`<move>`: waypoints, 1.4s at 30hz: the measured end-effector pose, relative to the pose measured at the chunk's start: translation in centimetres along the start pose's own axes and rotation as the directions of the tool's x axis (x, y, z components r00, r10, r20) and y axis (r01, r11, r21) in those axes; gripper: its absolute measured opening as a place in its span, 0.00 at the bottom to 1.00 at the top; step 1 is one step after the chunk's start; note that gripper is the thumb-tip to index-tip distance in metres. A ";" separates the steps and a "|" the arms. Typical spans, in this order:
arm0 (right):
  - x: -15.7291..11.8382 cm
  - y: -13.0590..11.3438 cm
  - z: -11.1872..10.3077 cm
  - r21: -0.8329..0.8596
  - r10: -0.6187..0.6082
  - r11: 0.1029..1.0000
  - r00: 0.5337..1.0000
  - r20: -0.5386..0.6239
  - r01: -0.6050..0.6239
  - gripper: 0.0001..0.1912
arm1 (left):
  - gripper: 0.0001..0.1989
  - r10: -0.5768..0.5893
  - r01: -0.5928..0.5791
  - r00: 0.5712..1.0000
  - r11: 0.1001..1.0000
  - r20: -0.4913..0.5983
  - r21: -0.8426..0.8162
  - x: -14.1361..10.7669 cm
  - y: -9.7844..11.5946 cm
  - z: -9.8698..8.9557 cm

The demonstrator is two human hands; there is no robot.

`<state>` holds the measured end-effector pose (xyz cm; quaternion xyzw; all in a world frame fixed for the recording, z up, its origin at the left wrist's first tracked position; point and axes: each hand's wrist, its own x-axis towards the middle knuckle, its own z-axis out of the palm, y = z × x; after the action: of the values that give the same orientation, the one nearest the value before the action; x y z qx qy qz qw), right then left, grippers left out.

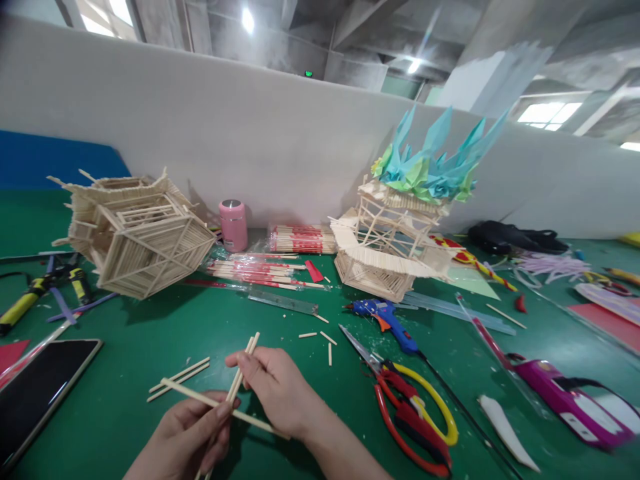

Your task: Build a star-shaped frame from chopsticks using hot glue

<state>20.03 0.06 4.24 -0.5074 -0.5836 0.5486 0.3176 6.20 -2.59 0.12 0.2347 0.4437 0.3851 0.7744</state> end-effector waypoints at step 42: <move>2.7 2.3 0.5 0.389 0.139 0.910 0.989 0.047 -0.146 0.25 | 0.12 -0.025 0.031 0.998 0.991 0.053 -0.131 0.3 0.8 -0.6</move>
<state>19.32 2.19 1.45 -0.4701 -0.4267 0.6803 0.3663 5.51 -1.90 0.23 0.1865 0.4007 0.3965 0.8046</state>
